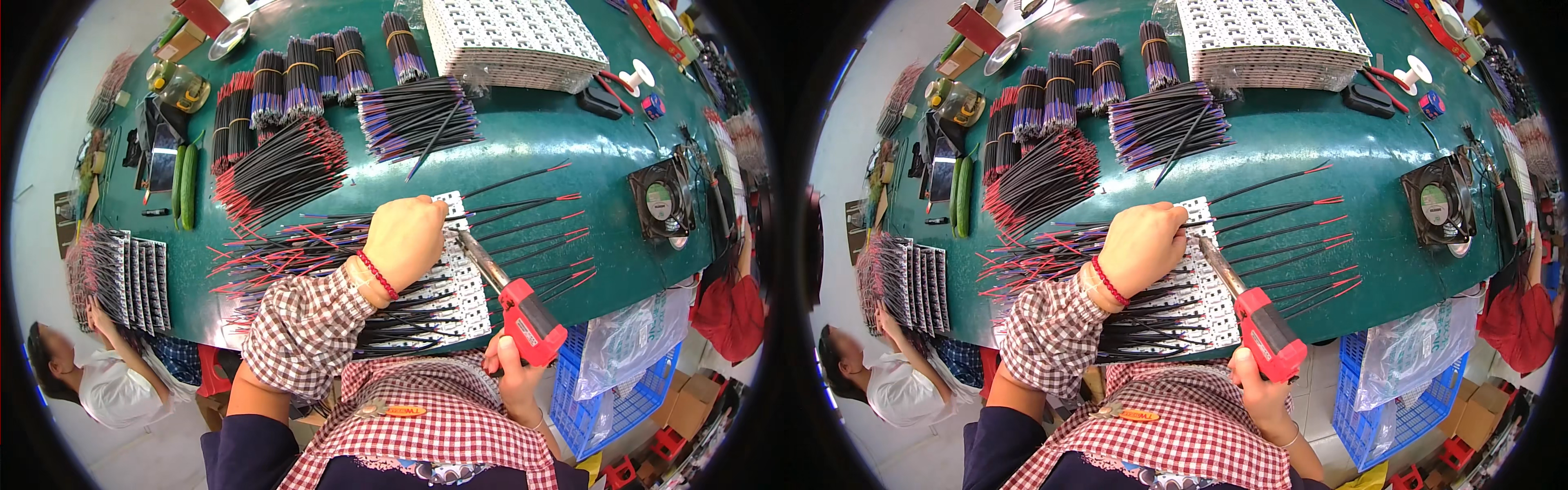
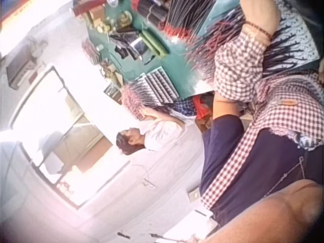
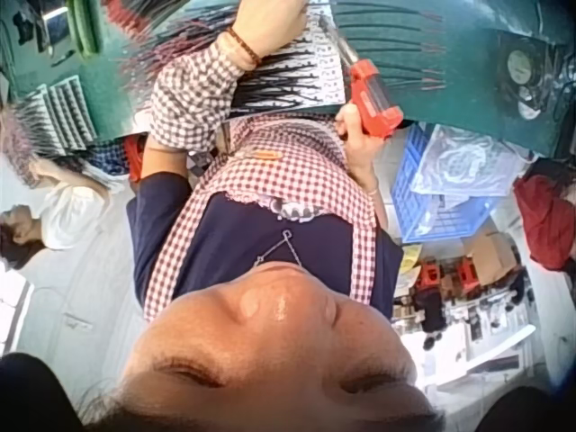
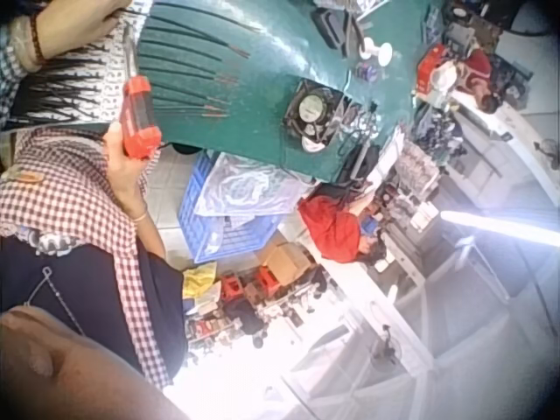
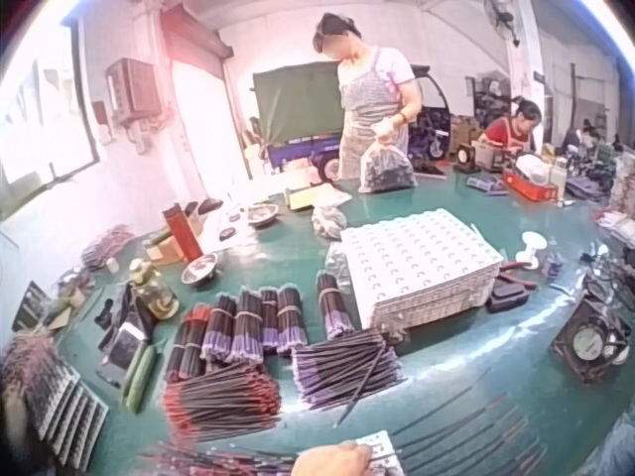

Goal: The person solders wires onto a circuit board sheet using a soldering tool, sets the assembled board aside, places a new board sheet on the table, and solders wires onto it.

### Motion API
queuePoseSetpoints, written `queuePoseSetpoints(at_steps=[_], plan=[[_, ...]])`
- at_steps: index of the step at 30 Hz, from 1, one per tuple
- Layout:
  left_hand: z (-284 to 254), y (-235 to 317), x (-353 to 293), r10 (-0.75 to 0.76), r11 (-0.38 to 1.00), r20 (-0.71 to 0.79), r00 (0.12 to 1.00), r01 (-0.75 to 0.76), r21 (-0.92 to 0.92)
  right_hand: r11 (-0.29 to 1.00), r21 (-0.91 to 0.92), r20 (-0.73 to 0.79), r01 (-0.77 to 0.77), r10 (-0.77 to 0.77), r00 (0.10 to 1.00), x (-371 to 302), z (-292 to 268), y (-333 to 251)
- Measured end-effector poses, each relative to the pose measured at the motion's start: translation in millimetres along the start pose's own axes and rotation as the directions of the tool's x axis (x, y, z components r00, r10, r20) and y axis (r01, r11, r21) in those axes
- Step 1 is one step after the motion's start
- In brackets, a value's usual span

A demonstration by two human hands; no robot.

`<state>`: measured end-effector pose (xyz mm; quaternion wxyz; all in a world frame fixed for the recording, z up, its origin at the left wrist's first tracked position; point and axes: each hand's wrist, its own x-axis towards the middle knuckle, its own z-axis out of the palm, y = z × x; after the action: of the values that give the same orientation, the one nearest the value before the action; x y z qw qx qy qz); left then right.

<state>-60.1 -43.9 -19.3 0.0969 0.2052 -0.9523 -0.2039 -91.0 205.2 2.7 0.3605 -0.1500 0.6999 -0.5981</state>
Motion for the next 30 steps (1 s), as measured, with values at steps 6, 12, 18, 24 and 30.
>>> queuePoseSetpoints(at_steps=[6,12,18,24,30], plan=[[-1.1,0.4,-0.9,-0.004,1.0,0.002,1.0,0.004,0.001,0.998,0.055,-0.037,0.036,-0.034,0.999,-3.0,-1.5,-1.8],[-6.1,1.0,-3.6,-0.004,0.998,0.01,1.0,0.005,-0.07,0.998,0.057,-0.024,-0.013,0.015,1.0,-6.2,-1.9,-0.5],[-4.1,4.4,-7.2,0.004,0.999,0.01,1.0,-0.003,-0.032,0.999,0.026,-0.035,-0.038,0.039,0.999,-4.9,0.5,-3.4],[-1.7,7.4,-9.5,0.028,1.0,-0.022,0.999,-0.028,-0.004,0.998,0.002,-0.036,-0.064,0.064,0.997,-4.2,2.7,-5.6],[-3.8,9.9,-9.6,0.029,0.999,-0.016,0.999,-0.029,0.016,0.998,0.024,-0.077,-0.058,0.059,0.995,-6.1,5.3,-3.2]])
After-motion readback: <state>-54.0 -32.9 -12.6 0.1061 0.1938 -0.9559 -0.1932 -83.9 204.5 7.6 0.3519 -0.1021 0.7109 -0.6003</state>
